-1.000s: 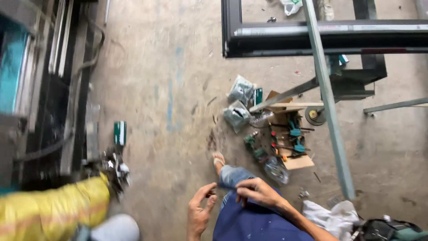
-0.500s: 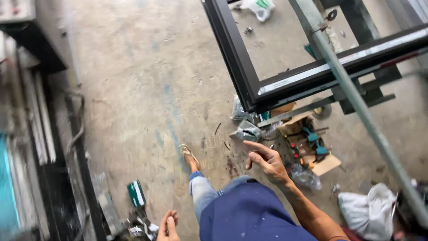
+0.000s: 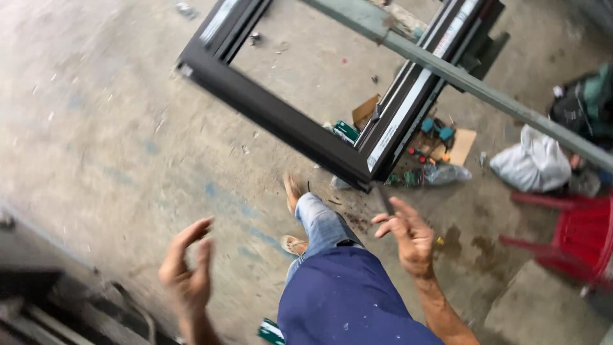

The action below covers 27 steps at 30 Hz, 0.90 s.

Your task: Assembling and aligning aluminum window frame sections using a small metal tool for joint adjustment.

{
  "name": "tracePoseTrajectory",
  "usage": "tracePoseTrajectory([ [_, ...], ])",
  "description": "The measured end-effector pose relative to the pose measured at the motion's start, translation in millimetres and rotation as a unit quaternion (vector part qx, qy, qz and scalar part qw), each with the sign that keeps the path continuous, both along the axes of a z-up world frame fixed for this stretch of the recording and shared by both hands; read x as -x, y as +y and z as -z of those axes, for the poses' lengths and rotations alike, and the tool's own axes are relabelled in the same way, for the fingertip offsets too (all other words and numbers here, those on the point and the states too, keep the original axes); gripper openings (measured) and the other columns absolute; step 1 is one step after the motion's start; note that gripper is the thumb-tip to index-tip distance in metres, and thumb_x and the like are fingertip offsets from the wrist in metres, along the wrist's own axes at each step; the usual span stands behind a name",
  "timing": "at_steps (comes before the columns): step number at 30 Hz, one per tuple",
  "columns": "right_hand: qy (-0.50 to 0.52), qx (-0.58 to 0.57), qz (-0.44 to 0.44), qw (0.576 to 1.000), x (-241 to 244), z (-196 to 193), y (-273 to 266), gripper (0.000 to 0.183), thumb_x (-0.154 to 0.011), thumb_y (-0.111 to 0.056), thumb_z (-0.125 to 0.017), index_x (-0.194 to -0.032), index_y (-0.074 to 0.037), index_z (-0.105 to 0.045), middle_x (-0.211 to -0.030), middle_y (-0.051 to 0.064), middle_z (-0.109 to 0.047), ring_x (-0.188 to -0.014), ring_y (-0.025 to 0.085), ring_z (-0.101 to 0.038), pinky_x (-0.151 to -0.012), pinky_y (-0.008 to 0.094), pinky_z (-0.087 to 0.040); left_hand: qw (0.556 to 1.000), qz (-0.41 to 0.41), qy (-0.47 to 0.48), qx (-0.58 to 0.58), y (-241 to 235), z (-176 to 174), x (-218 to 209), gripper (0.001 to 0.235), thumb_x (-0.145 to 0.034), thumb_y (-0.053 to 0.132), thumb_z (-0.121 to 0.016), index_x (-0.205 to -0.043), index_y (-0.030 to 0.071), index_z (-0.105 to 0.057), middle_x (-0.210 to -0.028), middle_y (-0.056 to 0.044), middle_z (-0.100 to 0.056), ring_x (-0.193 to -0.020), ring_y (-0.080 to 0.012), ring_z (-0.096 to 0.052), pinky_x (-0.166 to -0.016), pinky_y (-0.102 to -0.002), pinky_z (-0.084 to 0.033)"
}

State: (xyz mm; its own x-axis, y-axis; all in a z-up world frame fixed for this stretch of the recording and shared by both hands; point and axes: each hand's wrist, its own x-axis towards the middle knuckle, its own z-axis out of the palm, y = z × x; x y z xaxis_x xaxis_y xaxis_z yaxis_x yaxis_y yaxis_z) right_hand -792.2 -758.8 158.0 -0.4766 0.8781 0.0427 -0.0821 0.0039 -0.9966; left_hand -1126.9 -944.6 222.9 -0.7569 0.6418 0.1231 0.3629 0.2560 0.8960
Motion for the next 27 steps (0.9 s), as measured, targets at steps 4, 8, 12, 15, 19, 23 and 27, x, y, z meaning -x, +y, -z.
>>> tracePoseTrajectory([
  [4, -0.072, -0.086, 0.174, 0.978, 41.3, 9.4, 42.8, 0.041, -0.106, -0.008, -0.054, -0.146, 0.001, -0.052, -0.074, 0.015, -0.071, -0.081, 0.027, -0.074, -0.095, 0.048, -0.06, 0.974, 0.221, 0.038, -0.027, 154.3, 10.3, 15.7, 0.032, -0.093, 0.003, -0.07, -0.125, 0.007, -0.071, -0.124, -0.013, -0.073, -0.11, -0.0296, -0.072, -0.099, -0.041, -0.054],
  [8, -0.216, -0.149, 0.254, 0.931, 83.4, 10.2, 96.6, 0.041, -0.106, -0.003, -0.053, -0.145, 0.011, -0.051, -0.07, 0.019, -0.071, -0.082, 0.031, -0.074, -0.085, 0.041, -0.058, 0.928, 0.35, 0.079, -0.099, 297.8, 94.5, -11.3, 0.034, -0.089, 0.012, -0.078, -0.123, 0.015, -0.073, -0.131, -0.013, -0.069, -0.116, -0.0372, -0.069, -0.1, -0.05, -0.054],
  [12, -0.318, -0.186, 0.289, 0.884, 114.9, 17.9, 119.9, 0.043, -0.105, -0.003, -0.059, -0.147, 0.006, -0.056, -0.071, 0.014, -0.072, -0.07, 0.024, -0.07, -0.074, 0.04, -0.058, 0.858, 0.502, 0.104, -0.023, 383.1, 148.5, -42.7, 0.044, -0.082, 0.013, -0.077, -0.125, 0.019, -0.068, -0.136, -0.017, -0.06, -0.101, -0.0436, -0.068, -0.084, -0.054, -0.057],
  [15, -0.433, -0.186, 0.325, 0.82, 131.1, 33.5, 122.4, 0.039, -0.104, -0.013, -0.062, -0.142, -0.002, -0.063, -0.067, 0.004, -0.072, -0.071, 0.023, -0.073, -0.071, 0.039, -0.057, 0.796, 0.59, 0.129, 0.034, 412.0, 182.5, -58.8, 0.036, -0.08, 0.021, -0.076, -0.116, 0.022, -0.07, -0.139, -0.012, -0.055, -0.112, -0.0424, -0.066, -0.084, -0.053, -0.059],
  [19, -0.513, -0.207, 0.351, 0.755, 153.9, 49.1, 117.3, 0.037, -0.104, -0.012, -0.059, -0.139, -0.002, -0.067, -0.066, 0.004, -0.072, -0.059, 0.02, -0.07, -0.056, 0.032, -0.057, 0.75, 0.633, 0.19, -0.043, 430.7, 191.9, -57.4, 0.021, -0.076, 0.03, -0.081, -0.092, 0.019, -0.072, -0.124, -0.005, -0.062, -0.105, -0.0337, -0.065, -0.078, -0.043, -0.055],
  [23, -0.568, -0.215, 0.374, 0.7, 178.1, 29.1, 137.1, 0.037, -0.106, -0.014, -0.057, -0.14, -0.006, -0.069, -0.086, 0.007, -0.078, -0.069, 0.021, -0.073, -0.059, 0.031, -0.058, 0.707, 0.682, 0.176, -0.073, 449.8, 207.1, -52.8, 0.021, -0.077, 0.033, -0.08, -0.091, 0.021, -0.07, -0.093, -0.001, -0.065, -0.096, -0.0288, -0.065, -0.081, -0.042, -0.051],
  [27, -0.59, -0.195, 0.381, 0.685, 179.1, 34.0, 138.4, 0.039, -0.107, -0.015, -0.056, -0.144, -0.007, -0.066, -0.072, 0.007, -0.072, -0.061, 0.019, -0.07, -0.054, 0.029, -0.057, 0.67, 0.731, 0.123, -0.039, 461.4, 204.2, -47.2, 0.015, -0.085, 0.031, -0.075, -0.094, 0.02, -0.069, -0.082, -0.001, -0.07, -0.091, -0.0268, -0.07, -0.084, -0.041, -0.052],
])
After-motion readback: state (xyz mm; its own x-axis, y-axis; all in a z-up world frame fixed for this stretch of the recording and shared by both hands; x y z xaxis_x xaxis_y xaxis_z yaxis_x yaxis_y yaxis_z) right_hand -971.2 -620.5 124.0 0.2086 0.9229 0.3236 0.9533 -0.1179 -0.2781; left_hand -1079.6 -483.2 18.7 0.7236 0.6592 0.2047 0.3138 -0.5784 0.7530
